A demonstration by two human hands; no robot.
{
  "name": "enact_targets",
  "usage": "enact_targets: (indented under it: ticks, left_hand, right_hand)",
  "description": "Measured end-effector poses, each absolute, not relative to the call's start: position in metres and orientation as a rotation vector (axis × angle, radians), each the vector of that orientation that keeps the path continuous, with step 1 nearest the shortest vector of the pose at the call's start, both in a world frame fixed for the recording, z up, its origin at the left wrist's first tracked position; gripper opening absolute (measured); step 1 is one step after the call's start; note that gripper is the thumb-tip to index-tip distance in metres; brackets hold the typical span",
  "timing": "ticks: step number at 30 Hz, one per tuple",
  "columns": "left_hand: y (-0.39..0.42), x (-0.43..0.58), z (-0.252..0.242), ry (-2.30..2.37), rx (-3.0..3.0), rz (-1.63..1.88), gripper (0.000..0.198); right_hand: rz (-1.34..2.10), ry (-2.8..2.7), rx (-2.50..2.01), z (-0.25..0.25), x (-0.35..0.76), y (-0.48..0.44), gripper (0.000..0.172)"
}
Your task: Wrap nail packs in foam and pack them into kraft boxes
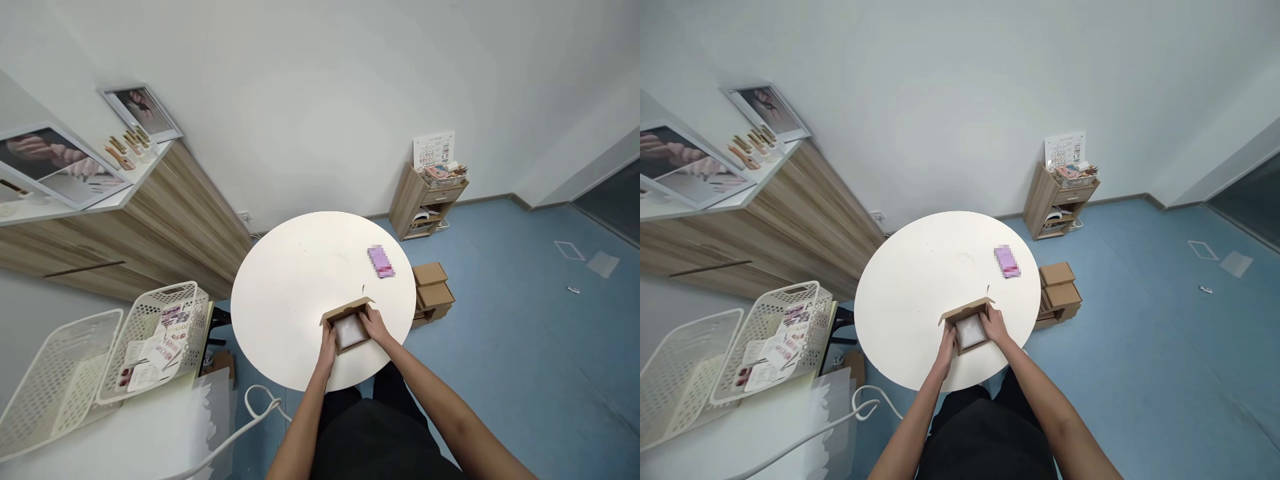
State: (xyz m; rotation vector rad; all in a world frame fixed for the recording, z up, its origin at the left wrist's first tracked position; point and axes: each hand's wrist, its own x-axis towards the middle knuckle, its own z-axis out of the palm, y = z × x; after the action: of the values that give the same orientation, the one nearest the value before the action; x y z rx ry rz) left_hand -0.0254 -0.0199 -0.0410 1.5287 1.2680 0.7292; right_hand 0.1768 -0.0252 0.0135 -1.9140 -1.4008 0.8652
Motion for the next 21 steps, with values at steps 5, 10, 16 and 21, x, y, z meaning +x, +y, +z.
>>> enact_targets:
  ticks: [5, 10, 16, 21]
  left_hand:
    - [-0.030, -0.033, -0.042, 1.312, 1.387, 0.761, 0.063]
    - [-0.034, -0.050, -0.040, 1.230, 1.562, 0.779, 0.069]
    - [-0.041, -0.055, -0.029, 1.279, 1.567, 0.764, 0.061]
    - [-0.047, -0.052, -0.013, 1.338, 1.327, 0.767, 0.048]
  right_hand:
    - [1.080, -1.261, -1.759, 0.010, 0.195, -0.040, 0.049]
    - [0.999, -1.264, -1.673, 0.005, 0.201, -0.057, 0.063]
    - [1.023, -1.183, -1.669, 0.017, 0.203, -0.081, 0.069]
    - [1.058, -1.116, -1.656, 0.023, 0.206, -0.086, 0.054]
